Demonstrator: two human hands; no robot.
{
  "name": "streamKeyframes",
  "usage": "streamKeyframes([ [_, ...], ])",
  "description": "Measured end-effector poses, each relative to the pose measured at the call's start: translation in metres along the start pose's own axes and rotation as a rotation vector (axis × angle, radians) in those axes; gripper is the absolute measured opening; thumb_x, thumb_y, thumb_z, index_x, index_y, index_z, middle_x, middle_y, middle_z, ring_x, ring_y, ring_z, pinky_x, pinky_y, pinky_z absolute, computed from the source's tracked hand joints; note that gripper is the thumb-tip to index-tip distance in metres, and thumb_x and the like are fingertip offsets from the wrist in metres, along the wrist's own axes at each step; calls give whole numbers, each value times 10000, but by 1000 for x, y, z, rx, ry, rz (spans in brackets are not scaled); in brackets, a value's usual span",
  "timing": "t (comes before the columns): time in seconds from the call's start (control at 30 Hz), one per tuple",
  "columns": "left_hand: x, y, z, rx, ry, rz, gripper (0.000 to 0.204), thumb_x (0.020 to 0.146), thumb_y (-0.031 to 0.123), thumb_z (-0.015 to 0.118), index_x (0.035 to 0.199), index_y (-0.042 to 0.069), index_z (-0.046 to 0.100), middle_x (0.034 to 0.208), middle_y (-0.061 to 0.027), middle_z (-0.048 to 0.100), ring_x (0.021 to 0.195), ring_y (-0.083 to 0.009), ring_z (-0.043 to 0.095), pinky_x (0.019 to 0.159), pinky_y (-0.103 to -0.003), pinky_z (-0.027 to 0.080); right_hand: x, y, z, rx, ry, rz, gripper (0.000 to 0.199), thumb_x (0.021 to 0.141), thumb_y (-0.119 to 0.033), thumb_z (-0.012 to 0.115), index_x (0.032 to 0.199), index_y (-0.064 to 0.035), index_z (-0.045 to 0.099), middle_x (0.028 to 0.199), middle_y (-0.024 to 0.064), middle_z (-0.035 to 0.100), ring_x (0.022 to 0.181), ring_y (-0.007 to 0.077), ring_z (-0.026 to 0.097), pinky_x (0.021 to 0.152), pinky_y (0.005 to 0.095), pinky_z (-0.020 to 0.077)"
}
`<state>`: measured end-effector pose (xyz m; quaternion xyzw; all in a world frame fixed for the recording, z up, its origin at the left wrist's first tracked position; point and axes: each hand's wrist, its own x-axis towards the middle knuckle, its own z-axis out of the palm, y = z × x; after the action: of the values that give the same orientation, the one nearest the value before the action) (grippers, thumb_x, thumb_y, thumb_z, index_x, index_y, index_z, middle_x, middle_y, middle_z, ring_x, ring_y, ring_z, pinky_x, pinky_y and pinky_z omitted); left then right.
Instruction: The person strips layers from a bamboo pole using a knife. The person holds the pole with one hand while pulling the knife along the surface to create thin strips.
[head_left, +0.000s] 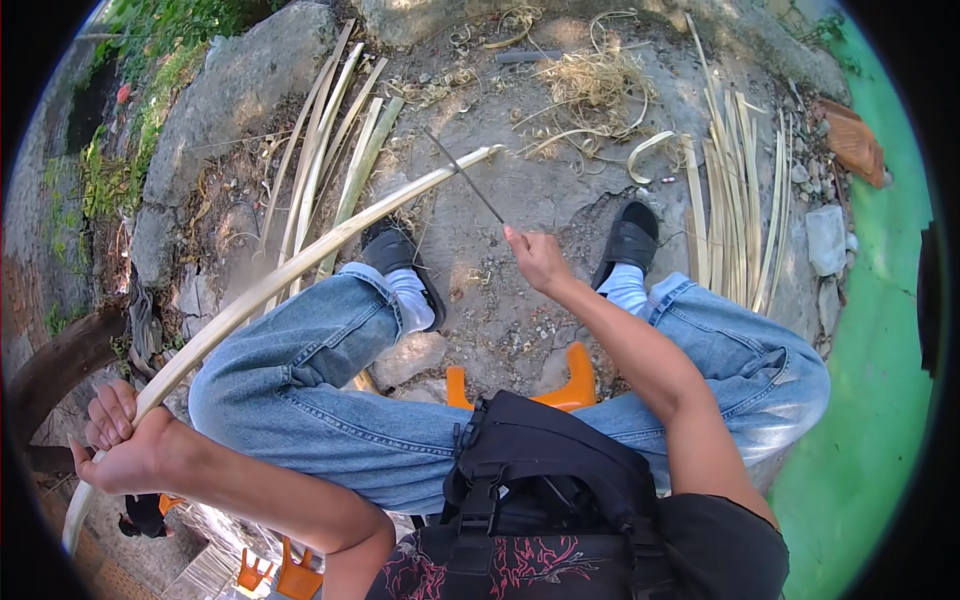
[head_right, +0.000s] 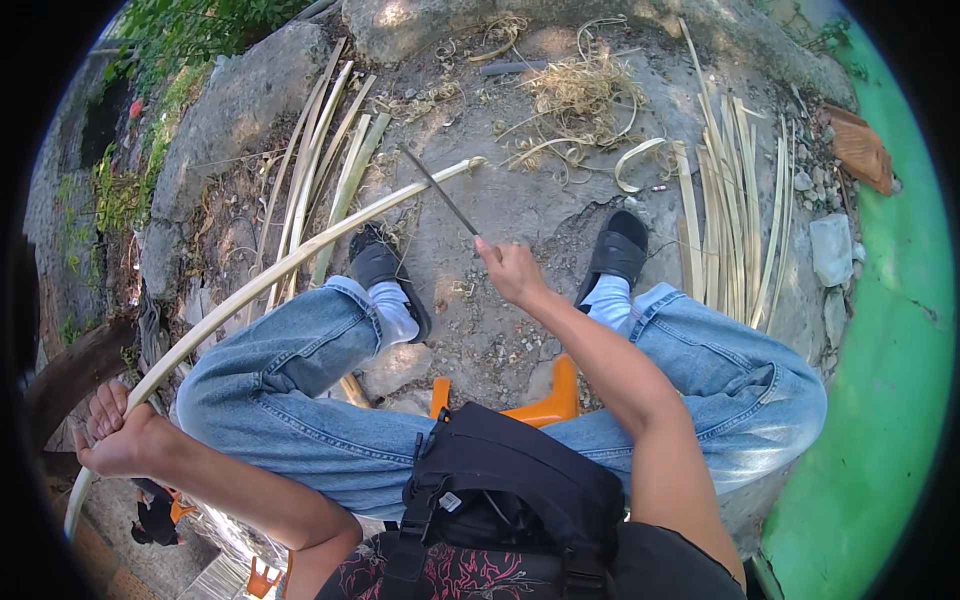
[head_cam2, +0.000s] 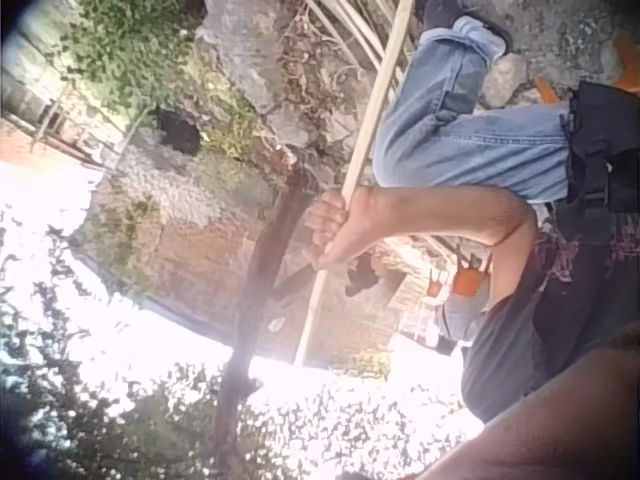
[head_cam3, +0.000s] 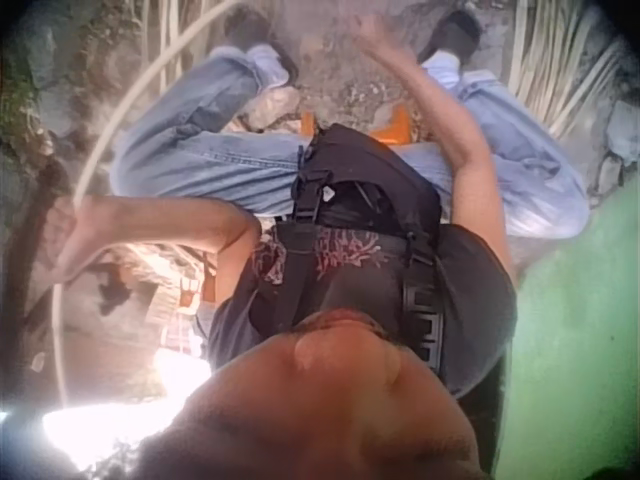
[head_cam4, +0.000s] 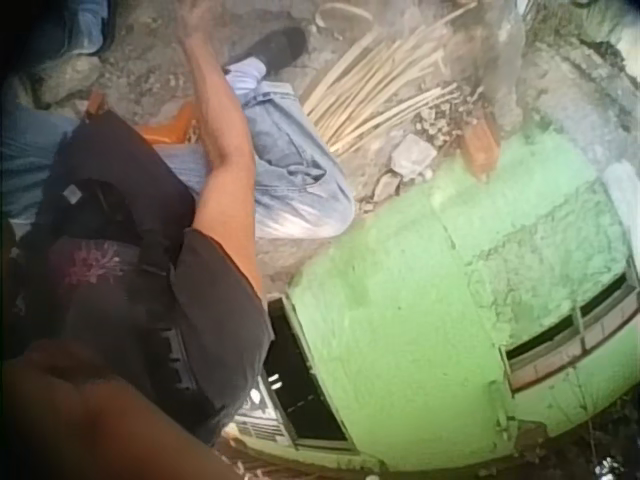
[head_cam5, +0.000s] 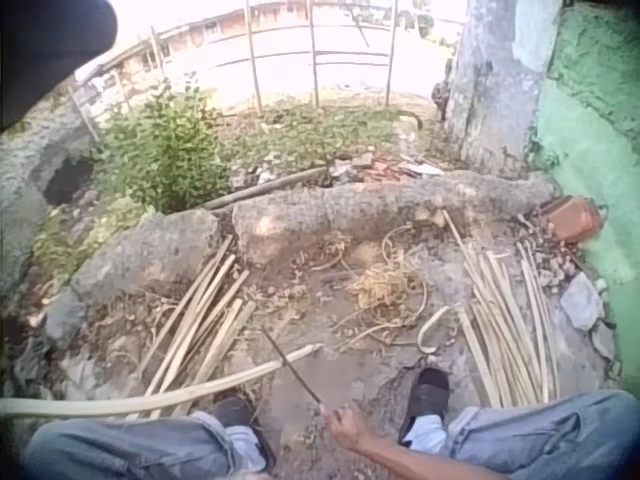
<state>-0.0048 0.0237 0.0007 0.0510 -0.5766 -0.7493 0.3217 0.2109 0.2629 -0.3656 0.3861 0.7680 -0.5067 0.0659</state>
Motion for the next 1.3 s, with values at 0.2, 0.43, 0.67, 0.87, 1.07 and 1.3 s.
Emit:
streamKeyframes([
  [0.2, 2, -2, 0, 5, 3, -39, 396, 853, 234, 385, 522, 182, 174, 464, 6, 199, 386, -110, 183, 388, -261, 156, 19, 49, -1, 28, 20, -43, 724, 885, -576, 369, 563, 51, 535, 580, 276, 524, 592, 419, 544, 594, 472, 406],
  [0.43, -4, 0, 4, 60, 54, 37, 395, 863, 219, 363, 521, 182, 170, 461, 8, 191, 388, -109, 178, 390, -259, 155, 0, -16, 2, 48, -36, -84, 649, 901, -509, 411, 613, 62, 522, 546, 234, 465, 515, 317, 462, 556, 421, 390],
  [0.67, -6, -2, 6, 49, 41, -12, 396, 867, 223, 361, 523, 182, 167, 462, 10, 192, 388, -105, 178, 386, -253, 158, 29, 61, 2, 54, 53, 75, 666, 890, -533, 405, 602, 50, 546, 571, 259, 502, 529, 370, 486, 562, 443, 395],
  [0.87, -7, 3, 3, 67, 52, 17, 392, 867, 223, 353, 524, 184, 166, 464, 13, 189, 387, -102, 185, 388, -254, 159, 15, 28, 6, -41, 36, 81, 705, 893, -562, 389, 621, 72, 534, 555, 244, 497, 546, 323, 511, 581, 432, 404],
  [1.07, -5, -2, 4, 10, 21, -18, 387, 864, 225, 354, 527, 186, 168, 464, 15, 189, 387, -103, 186, 388, -251, 161, 21, 62, -7, -34, 30, -38, 735, 878, -602, 369, 613, 58, 557, 586, 264, 531, 589, 392, 539, 614, 451, 417],
  [1.3, -7, 1, 4, 2, -5, 13, 372, 855, 208, 370, 530, 179, 191, 459, 12, 200, 377, -97, 187, 381, -245, 164, 29, 50, -11, -127, 55, 96, 735, 887, -590, 363, 584, 58, 533, 565, 238, 516, 541, 351, 512, 586, 453, 400],
])
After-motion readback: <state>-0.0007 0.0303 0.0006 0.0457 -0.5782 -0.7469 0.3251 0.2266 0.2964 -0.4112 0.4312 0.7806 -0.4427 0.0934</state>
